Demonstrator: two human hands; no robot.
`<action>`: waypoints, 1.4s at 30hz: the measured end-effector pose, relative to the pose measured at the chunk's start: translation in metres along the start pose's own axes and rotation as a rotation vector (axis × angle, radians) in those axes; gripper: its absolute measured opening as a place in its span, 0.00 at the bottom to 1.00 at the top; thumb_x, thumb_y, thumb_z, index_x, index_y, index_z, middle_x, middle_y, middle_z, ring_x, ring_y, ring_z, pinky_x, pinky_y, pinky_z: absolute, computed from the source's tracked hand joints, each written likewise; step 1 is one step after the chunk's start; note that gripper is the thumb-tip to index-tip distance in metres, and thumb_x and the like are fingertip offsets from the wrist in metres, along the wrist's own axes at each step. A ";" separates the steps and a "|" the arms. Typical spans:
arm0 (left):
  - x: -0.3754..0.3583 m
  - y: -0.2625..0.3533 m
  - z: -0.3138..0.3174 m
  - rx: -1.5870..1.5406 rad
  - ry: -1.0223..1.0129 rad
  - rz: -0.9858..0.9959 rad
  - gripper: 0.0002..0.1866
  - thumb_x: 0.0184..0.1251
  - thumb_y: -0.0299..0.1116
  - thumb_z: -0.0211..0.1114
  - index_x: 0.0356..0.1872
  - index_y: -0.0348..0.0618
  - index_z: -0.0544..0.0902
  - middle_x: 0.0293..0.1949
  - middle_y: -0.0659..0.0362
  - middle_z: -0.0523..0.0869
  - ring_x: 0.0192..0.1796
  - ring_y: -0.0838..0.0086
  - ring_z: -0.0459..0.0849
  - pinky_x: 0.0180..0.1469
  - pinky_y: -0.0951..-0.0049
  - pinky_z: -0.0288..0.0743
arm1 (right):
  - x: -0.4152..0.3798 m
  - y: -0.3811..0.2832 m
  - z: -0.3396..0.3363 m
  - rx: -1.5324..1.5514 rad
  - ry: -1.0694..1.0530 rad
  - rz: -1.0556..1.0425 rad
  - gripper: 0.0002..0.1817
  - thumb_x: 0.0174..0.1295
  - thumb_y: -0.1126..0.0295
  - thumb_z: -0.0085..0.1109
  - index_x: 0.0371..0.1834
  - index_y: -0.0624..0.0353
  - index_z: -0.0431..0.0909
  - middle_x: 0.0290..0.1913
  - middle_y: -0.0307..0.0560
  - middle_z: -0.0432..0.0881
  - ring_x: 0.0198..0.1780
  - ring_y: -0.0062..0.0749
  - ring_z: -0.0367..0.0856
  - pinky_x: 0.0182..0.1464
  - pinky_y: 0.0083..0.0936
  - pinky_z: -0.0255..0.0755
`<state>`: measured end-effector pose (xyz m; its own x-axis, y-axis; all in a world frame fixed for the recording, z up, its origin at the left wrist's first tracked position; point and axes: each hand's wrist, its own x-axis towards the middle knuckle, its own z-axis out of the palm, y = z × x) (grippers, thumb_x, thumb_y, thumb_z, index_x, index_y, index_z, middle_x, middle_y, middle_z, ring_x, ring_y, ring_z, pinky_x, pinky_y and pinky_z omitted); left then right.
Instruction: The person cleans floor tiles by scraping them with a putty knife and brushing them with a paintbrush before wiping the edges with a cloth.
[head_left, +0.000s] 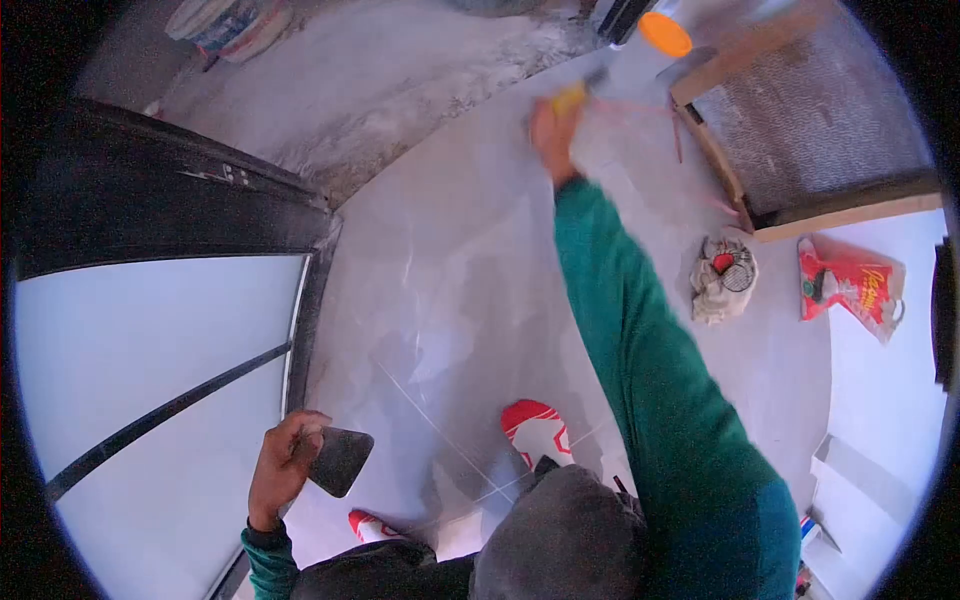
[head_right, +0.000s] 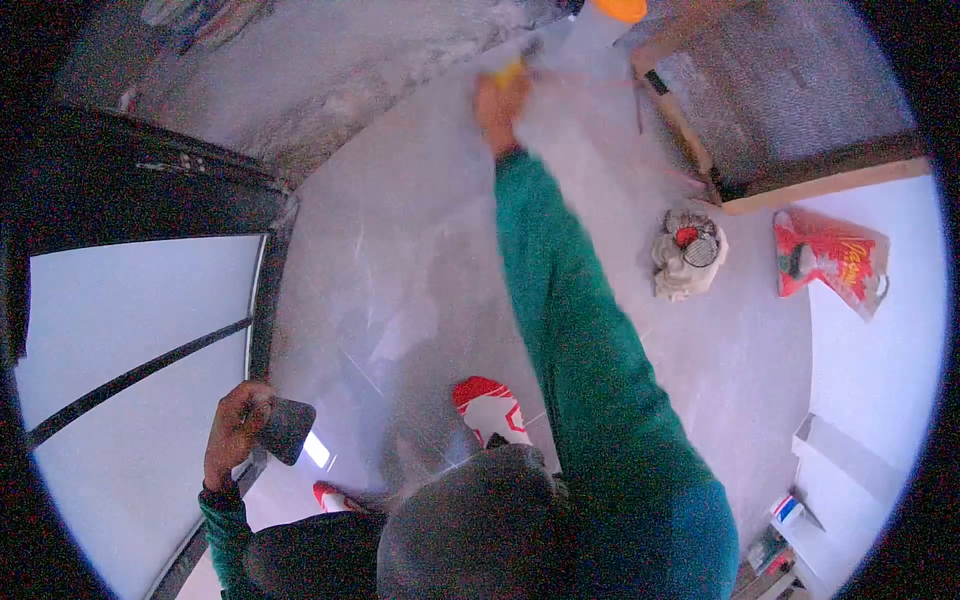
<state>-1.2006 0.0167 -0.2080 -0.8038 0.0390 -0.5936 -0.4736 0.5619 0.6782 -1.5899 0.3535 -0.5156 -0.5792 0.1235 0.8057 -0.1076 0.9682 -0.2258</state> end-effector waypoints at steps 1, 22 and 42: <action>-0.003 0.003 0.002 -0.020 -0.009 -0.002 0.08 0.59 0.24 0.53 0.39 0.37 0.75 0.32 0.57 0.79 0.35 0.74 0.76 0.42 0.77 0.68 | 0.050 -0.012 0.008 0.231 -0.323 0.053 0.11 0.53 0.67 0.44 0.32 0.61 0.75 0.40 0.62 0.76 0.42 0.58 0.74 0.45 0.45 0.67; -0.058 0.008 -0.017 -0.019 0.097 -0.195 0.11 0.53 0.19 0.54 0.39 0.36 0.76 0.30 0.57 0.79 0.32 0.75 0.76 0.37 0.77 0.68 | 0.014 -0.029 -0.192 0.834 -1.285 -0.596 0.18 0.46 0.59 0.58 0.39 0.55 0.75 0.38 0.50 0.78 0.41 0.45 0.76 0.43 0.38 0.69; -0.102 0.002 -0.025 -0.002 0.290 -0.195 0.12 0.50 0.15 0.55 0.38 0.35 0.77 0.27 0.54 0.79 0.29 0.75 0.77 0.34 0.78 0.69 | 0.032 -0.198 -0.064 0.716 -0.741 -0.629 0.18 0.50 0.58 0.58 0.17 0.65 0.76 0.15 0.54 0.74 0.20 0.46 0.74 0.23 0.37 0.68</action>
<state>-1.1286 -0.0065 -0.1353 -0.7670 -0.3056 -0.5642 -0.6287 0.5341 0.5652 -1.5357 0.1799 -0.4102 -0.5626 -0.7080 0.4269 -0.8248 0.4452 -0.3486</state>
